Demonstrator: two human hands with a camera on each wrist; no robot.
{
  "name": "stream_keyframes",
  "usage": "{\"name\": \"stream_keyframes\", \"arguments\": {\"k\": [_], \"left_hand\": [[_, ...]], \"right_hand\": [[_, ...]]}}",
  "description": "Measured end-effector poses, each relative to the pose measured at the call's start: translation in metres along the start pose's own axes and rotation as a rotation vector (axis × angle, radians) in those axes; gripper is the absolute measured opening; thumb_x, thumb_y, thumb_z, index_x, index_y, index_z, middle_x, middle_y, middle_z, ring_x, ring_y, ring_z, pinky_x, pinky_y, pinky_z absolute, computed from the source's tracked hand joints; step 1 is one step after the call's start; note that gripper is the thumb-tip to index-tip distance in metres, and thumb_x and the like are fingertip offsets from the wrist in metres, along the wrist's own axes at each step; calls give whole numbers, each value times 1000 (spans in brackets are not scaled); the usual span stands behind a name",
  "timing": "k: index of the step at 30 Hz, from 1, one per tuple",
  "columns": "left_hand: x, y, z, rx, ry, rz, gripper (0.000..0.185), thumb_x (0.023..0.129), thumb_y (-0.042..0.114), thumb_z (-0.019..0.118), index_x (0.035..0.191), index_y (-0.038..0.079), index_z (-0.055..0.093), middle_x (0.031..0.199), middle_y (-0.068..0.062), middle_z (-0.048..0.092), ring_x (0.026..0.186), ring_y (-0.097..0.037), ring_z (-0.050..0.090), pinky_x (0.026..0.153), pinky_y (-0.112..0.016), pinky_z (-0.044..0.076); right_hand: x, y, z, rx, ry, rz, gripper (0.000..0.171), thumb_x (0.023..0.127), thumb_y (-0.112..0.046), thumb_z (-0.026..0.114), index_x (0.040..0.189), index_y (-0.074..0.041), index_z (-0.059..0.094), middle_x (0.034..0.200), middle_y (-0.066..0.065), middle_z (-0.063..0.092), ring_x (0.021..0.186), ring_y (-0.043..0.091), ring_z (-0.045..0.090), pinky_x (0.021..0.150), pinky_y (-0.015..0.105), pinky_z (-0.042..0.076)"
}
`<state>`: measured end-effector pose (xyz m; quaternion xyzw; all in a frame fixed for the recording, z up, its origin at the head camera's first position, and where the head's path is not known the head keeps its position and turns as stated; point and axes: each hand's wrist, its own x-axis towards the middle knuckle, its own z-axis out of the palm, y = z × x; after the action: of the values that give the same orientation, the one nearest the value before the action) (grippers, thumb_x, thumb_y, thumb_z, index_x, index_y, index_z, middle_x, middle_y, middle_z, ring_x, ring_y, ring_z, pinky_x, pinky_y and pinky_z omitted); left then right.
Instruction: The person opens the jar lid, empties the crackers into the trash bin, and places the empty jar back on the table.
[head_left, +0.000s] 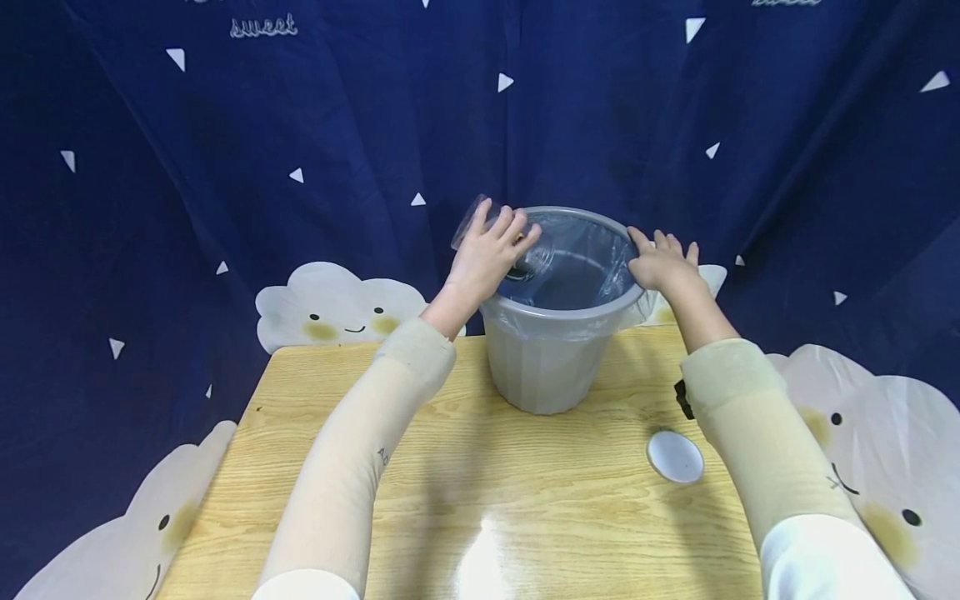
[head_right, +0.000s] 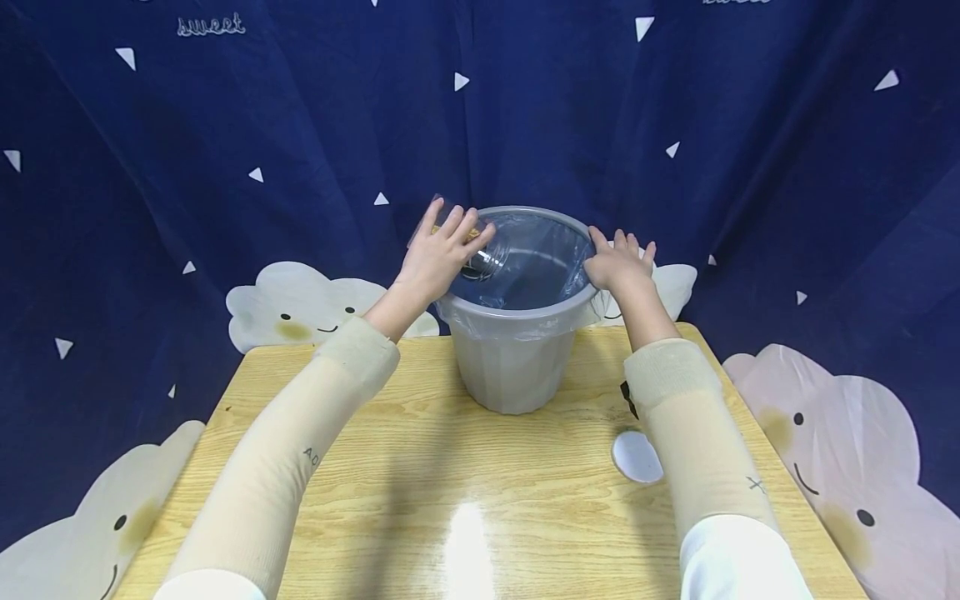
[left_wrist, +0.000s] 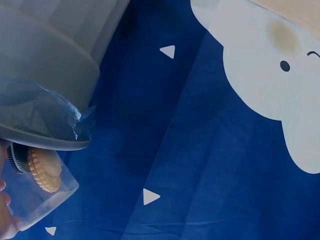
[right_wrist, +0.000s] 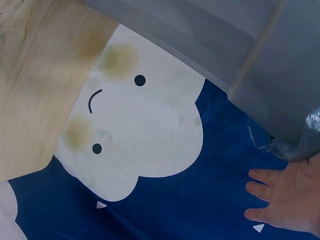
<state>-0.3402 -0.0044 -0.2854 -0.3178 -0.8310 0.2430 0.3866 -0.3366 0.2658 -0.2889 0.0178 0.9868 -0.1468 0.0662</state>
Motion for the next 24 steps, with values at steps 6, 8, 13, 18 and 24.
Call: {"name": "stream_keyframes", "arguments": {"k": [6,8,13,18,24], "left_hand": [[0,0,1,20,9,18,43,91,2,42,128,24,43,128,-7,41,118,-23,38,107,-47,25],[0,0,1,26,6,28,43,91,2,41,128,25,43,128,-5,41,118,-23,37,107,-47,24],[0,-4,-2,64,-12,64,42,92,6,45,129,27,43,129,-4,40,120,-23,36,108,-46,24],[1,-10,-5,91,-24,85,45,90,7,50,129,27,40,130,-4,37,120,-23,34,109,-47,22],[3,-14,-8,75,22,84,46,91,3,44,130,27,40,132,-4,38,120,-23,35,109,-47,22]], "right_hand": [[0,-1,0,-8,3,-7,62,91,-20,26,147,-12,0,146,32,-3,134,46,-7,104,63,-14],[0,-1,0,-7,4,-9,62,91,-19,26,147,-12,0,146,32,-3,134,46,-7,103,63,-15],[0,-1,0,-2,9,-8,62,91,-19,26,147,-12,0,146,31,-4,134,46,-8,103,62,-16],[-1,-1,0,-5,20,-10,63,89,-17,27,147,-11,3,146,31,-1,134,46,-6,104,63,-14],[0,-2,0,-4,11,-19,63,89,-17,26,147,-10,2,146,32,-1,134,46,-6,104,63,-14]]}}
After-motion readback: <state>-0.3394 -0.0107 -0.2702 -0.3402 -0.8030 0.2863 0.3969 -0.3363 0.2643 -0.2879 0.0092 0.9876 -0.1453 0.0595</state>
